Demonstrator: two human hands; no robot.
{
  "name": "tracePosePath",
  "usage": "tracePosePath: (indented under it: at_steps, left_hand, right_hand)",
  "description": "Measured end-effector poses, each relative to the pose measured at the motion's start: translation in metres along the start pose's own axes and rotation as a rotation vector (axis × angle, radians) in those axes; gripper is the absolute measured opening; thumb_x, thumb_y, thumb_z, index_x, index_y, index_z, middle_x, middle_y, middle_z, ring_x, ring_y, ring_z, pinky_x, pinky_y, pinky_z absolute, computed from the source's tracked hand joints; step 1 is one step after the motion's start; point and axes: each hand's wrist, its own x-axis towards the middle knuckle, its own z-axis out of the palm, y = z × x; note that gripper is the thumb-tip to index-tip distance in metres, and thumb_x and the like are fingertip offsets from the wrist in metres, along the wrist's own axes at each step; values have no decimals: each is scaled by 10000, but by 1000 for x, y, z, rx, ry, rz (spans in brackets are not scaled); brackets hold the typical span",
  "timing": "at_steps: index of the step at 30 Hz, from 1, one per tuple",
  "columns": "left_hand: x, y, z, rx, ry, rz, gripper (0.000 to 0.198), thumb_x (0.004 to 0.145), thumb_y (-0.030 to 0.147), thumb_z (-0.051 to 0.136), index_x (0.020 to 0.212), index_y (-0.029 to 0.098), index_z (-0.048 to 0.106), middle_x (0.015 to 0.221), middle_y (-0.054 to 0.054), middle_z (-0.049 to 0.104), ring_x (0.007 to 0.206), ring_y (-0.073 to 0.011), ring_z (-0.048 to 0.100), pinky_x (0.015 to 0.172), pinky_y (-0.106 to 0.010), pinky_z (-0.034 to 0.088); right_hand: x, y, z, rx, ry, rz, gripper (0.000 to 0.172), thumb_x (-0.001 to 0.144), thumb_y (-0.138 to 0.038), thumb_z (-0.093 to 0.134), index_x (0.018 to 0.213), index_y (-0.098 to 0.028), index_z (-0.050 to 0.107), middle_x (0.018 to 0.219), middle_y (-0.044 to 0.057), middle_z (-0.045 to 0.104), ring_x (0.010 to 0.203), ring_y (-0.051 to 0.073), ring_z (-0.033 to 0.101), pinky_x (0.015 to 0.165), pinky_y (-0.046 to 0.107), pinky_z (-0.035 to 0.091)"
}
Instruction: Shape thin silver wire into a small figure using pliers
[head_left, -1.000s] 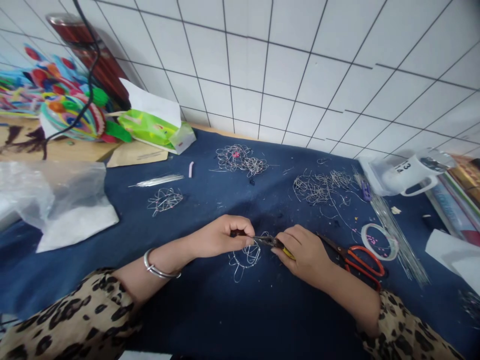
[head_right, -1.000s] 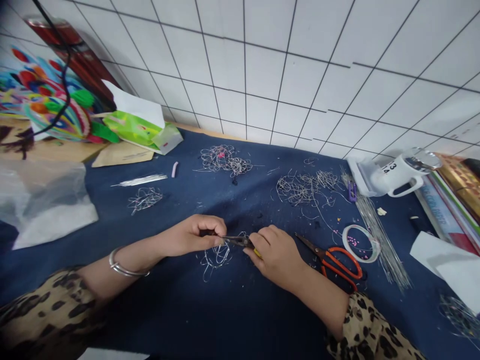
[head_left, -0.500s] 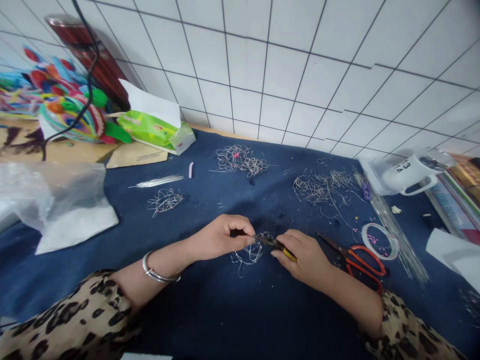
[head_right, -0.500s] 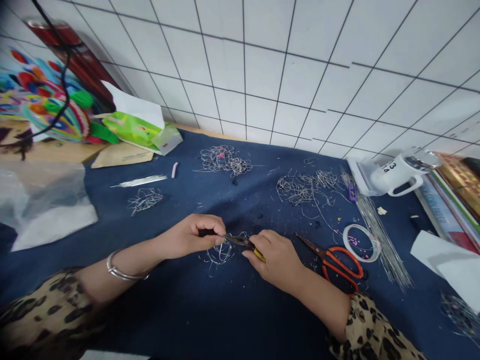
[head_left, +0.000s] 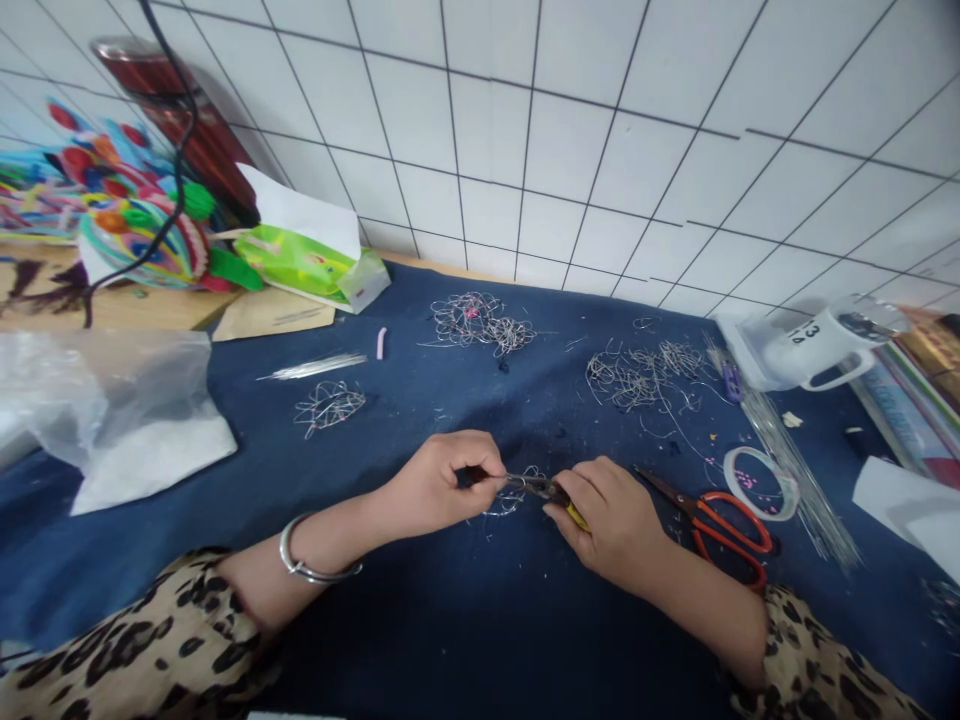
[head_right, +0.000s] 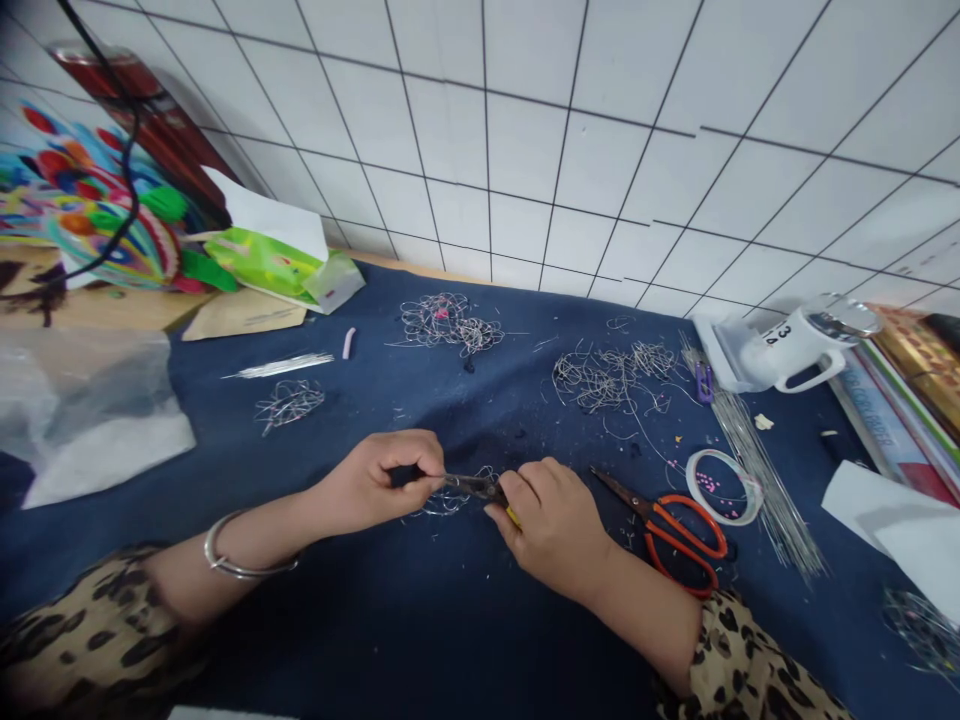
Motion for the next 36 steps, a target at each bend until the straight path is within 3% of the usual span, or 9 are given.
tracePosePath:
  at_steps: [10,36]
  left_hand:
    - [-4,-4,4,176,154,190,118,700,45,536,683,157,568,634,-21,554,620,-127,511,591,-260,424]
    - [-4,-4,6,231,132,199,124,711,47,528,669,158,562,640,-24,554,625,-128,502,592,-269,425]
  right_hand:
    - [-1,-10,-5,-24,43,34,242,840,-318,479,963,-125,560,812,87,549,741,186,495,664,347,443]
    - [-2,-10,-3,-3,16,35,257,835,-321,492,981,-122,561,827,88,545,761,192,488,681,353,439]
